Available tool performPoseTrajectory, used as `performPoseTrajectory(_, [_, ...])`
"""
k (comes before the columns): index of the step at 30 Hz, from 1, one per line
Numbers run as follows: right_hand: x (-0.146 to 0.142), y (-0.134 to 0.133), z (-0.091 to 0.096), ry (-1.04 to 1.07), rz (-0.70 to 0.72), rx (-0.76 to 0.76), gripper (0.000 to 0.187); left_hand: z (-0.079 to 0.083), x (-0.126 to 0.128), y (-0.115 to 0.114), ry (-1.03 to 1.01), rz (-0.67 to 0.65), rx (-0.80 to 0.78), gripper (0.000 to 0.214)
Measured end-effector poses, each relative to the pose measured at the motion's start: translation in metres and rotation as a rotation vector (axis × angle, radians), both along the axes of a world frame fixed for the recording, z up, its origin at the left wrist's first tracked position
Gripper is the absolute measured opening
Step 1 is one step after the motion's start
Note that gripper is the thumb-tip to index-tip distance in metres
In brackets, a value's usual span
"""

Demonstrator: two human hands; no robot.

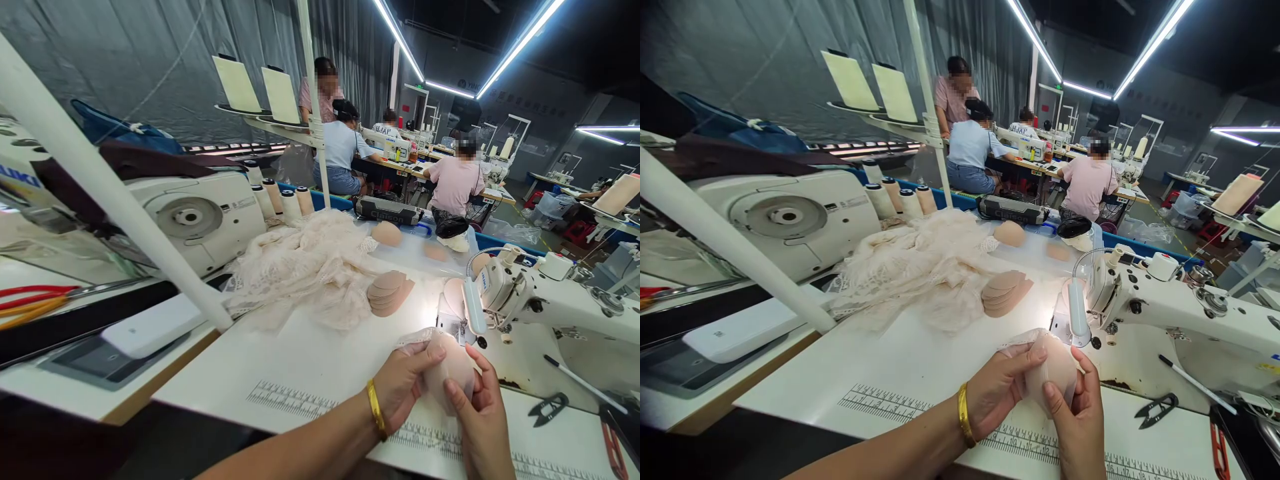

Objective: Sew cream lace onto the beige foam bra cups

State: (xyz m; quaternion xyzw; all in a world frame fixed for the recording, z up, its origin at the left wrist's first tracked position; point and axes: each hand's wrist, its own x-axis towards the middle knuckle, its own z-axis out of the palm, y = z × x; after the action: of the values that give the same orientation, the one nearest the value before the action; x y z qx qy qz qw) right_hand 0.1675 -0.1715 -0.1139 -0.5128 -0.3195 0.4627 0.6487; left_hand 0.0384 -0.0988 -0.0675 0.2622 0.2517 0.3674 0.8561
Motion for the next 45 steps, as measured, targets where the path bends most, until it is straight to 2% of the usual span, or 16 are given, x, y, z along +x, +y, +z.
performPoseTrajectory(4, [0.011,-0.009,-0.005,-0.158,0.107,0.046,0.085,0.009,-0.01,0.006,0.026,-0.034,0.112,0.041])
performPoseTrajectory(6, [0.026,-0.01,-0.003,-0.329,0.158,0.096,0.077,0.02,-0.02,0.011,0.082,-0.184,0.316,0.038])
performPoseTrajectory(8, [0.047,-0.002,0.004,-0.633,0.175,0.231,0.049,0.03,-0.027,0.018,0.204,-0.439,0.779,0.03])
performPoseTrajectory(10, [0.067,0.013,0.014,-1.062,0.217,0.46,0.016,0.034,-0.027,0.028,0.339,-0.622,1.287,0.019])
performPoseTrajectory(12, [0.082,0.033,0.023,-1.482,0.247,0.662,0.022,0.031,-0.018,0.041,0.491,-0.663,1.701,0.023])
performPoseTrajectory(13, [0.088,0.043,0.025,-1.634,0.25,0.731,0.025,0.027,-0.012,0.048,0.56,-0.654,1.845,0.026])
performPoseTrajectory(14, [0.092,0.052,0.026,-1.734,0.242,0.769,0.027,0.022,-0.005,0.055,0.627,-0.645,1.952,0.027])
performPoseTrajectory(16, [0.097,0.064,0.024,-1.792,0.219,0.759,0.03,0.014,0.006,0.068,0.727,-0.645,2.097,0.027])
performPoseTrajectory(19, [0.102,0.066,0.018,-1.662,0.211,0.686,0.034,0.008,0.013,0.079,0.763,-0.672,2.075,0.026])
performPoseTrajectory(23, [0.108,0.056,0.017,-1.526,0.314,0.6,0.034,0.006,0.013,0.079,0.787,-0.672,2.014,0.027])
performPoseTrajectory(29, [0.109,0.055,0.017,-1.614,0.329,0.425,0.032,-0.002,0.013,0.075,0.793,-0.571,1.975,0.028])
performPoseTrajectory(35, [0.11,0.057,0.016,-1.676,0.288,0.336,0.032,-0.01,0.015,0.078,0.74,-0.466,1.972,0.026])
performPoseTrajectory(40, [0.11,0.056,0.016,-1.685,0.277,0.323,0.035,-0.012,0.014,0.079,0.743,-0.476,1.954,0.027])
performPoseTrajectory(45, [0.111,0.055,0.014,-1.685,0.284,0.323,0.035,-0.007,0.014,0.08,0.783,-0.537,1.957,0.031])
